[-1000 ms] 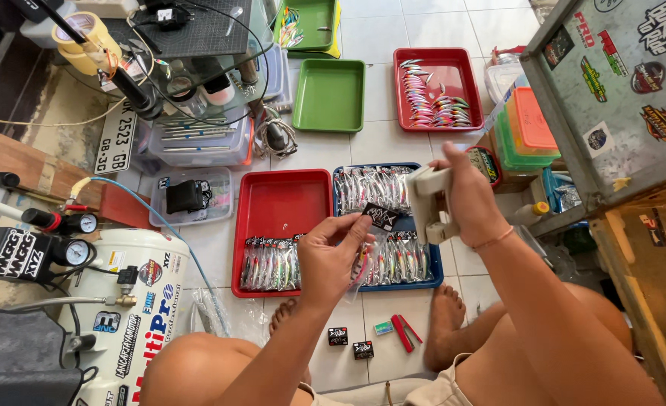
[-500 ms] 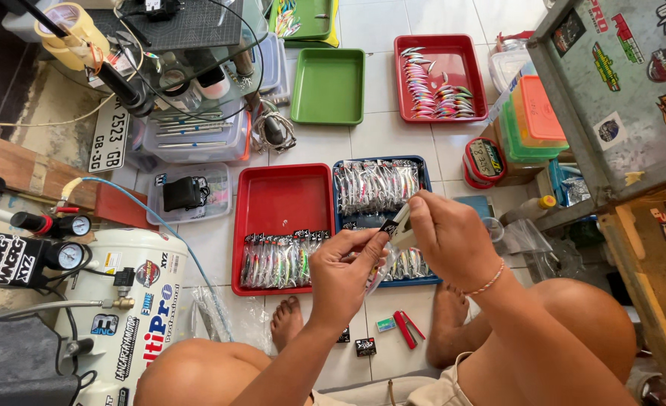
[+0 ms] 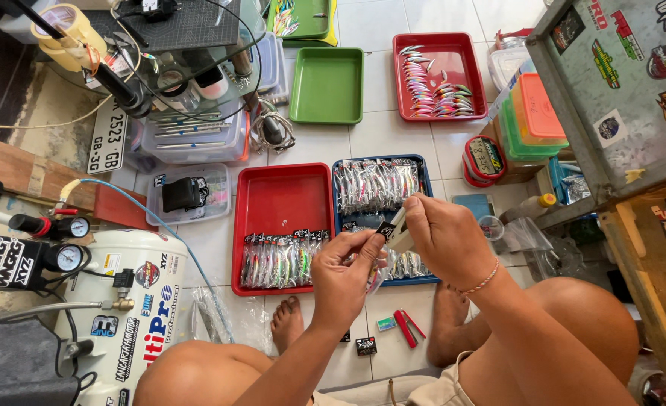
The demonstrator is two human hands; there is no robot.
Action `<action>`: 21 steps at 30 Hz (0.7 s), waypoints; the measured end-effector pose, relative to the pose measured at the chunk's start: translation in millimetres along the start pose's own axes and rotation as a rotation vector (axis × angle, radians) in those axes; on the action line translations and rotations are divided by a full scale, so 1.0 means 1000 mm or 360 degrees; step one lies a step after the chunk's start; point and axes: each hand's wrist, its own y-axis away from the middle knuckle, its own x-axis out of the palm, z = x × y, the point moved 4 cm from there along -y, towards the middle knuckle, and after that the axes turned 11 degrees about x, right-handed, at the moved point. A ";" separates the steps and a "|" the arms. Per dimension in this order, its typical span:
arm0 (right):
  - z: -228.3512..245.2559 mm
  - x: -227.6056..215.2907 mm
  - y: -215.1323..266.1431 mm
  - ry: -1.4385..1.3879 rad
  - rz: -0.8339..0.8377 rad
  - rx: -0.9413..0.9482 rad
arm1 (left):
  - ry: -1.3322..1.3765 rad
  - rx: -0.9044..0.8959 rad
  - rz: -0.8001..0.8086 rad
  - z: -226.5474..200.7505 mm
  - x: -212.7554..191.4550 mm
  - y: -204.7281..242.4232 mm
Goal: The person places fishing lures into individual plastic bags and staples the bags closed using a handheld stapler.
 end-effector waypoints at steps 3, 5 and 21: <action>-0.005 0.001 -0.001 0.0018 0.0027 -0.0002 | 0.0031 -0.0030 0.0003 0.006 -0.001 0.001; -0.008 0.003 -0.002 0.0034 0.0003 -0.0012 | 0.0052 -0.0028 -0.0007 0.007 -0.001 0.002; -0.024 -0.009 -0.018 0.0124 -0.0265 0.0054 | 0.0055 -0.0134 -0.0077 0.012 -0.001 -0.008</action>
